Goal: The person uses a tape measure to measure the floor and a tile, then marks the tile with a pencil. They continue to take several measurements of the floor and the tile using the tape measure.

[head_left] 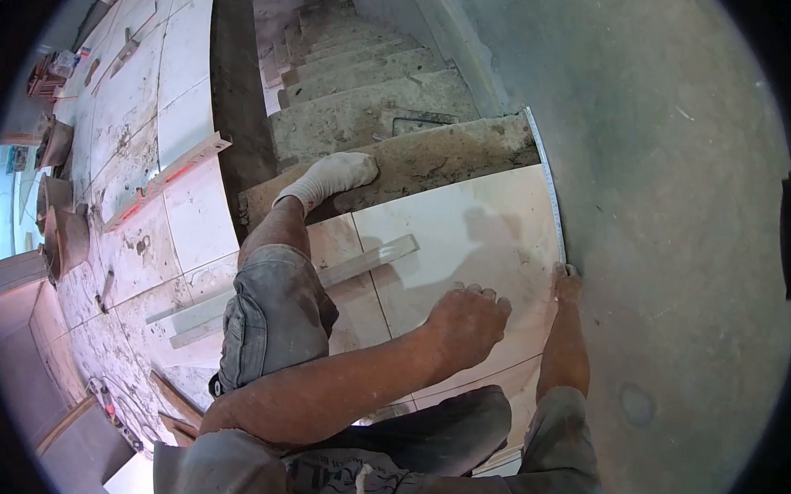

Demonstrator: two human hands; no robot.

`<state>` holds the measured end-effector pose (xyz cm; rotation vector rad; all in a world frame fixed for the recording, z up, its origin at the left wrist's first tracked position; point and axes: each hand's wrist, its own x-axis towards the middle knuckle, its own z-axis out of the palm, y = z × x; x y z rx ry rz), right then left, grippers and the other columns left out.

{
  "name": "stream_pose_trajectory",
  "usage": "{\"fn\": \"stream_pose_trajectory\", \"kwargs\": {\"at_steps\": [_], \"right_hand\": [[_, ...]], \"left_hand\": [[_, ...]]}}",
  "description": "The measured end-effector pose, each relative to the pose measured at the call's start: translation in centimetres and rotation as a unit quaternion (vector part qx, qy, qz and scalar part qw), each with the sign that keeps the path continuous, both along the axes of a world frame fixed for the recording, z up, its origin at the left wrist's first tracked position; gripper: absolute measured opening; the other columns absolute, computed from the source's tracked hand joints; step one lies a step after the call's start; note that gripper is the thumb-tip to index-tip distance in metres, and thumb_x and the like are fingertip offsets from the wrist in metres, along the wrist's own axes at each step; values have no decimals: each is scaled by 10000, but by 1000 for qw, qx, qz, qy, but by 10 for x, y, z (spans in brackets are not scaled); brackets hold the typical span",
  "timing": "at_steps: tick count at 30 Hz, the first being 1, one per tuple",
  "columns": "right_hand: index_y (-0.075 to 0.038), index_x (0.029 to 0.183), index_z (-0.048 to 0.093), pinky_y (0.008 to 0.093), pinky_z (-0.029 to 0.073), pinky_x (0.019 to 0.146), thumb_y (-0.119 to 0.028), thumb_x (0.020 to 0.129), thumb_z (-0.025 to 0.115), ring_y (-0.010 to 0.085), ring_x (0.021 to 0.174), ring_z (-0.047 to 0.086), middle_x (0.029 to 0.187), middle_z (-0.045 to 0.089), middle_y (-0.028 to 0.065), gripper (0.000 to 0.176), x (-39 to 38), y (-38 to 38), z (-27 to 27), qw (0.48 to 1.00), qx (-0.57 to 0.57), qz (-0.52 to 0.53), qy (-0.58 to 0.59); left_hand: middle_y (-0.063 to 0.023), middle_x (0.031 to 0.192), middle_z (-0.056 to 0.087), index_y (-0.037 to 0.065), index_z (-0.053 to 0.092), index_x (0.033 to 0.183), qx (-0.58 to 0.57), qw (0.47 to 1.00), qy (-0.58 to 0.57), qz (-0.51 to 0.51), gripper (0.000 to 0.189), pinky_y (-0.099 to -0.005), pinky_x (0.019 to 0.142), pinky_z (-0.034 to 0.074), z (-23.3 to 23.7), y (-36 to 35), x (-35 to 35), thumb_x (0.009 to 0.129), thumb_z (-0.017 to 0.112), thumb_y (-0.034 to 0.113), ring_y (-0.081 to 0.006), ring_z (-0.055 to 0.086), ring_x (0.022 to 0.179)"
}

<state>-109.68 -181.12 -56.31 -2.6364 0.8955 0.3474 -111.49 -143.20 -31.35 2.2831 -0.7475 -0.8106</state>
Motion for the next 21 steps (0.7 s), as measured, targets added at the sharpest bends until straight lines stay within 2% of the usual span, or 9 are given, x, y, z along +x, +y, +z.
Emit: {"fn": "stream_pose_trajectory", "kwargs": {"at_steps": [3, 7, 12, 15, 21], "right_hand": [[-3, 1075, 601, 368, 441, 830, -361, 855, 576, 292, 956, 594, 1033, 628, 178, 421, 0, -5, -7, 1000, 13, 5, -14], [-3, 1077, 599, 371, 439, 837, -355, 853, 579, 301, 963, 593, 1034, 627, 182, 418, 3, 19, 21, 999, 41, -21, -19], [-42, 1094, 600, 376, 440, 840, -384, 849, 581, 316, 970, 589, 1049, 624, 178, 422, 3, 17, 21, 1000, -7, 2, 6], [-58, 1101, 599, 375, 441, 840, -401, 850, 575, 314, 975, 589, 1055, 623, 173, 426, 2, 12, 15, 1000, 13, -3, 6], [-36, 1089, 600, 374, 441, 841, -371, 857, 570, 315, 972, 589, 1046, 623, 187, 409, 2, 14, 17, 1000, -11, 0, 12]], "left_hand": [[-168, 899, 598, 13, 530, 1018, 0, 1000, -8, 1, 307, -435, 802, 456, 0, 0, -1, 820, 598, 238, -321, 599, 886], [-171, 904, 599, 13, 531, 1020, 5, 1000, 2, -5, 317, -431, 803, 455, 1, -1, 0, 815, 605, 242, -320, 601, 881], [-172, 910, 601, 15, 527, 1028, -6, 1000, -1, 8, 319, -432, 806, 454, -1, -1, -2, 814, 605, 239, -321, 601, 887], [-171, 910, 602, 14, 527, 1033, -4, 1000, -2, 11, 322, -432, 806, 454, 0, -1, -1, 816, 603, 240, -320, 601, 895], [-170, 914, 601, 13, 524, 1053, 10, 1000, 10, -4, 329, -428, 814, 452, 2, -2, 0, 827, 588, 243, -316, 598, 911]]}}
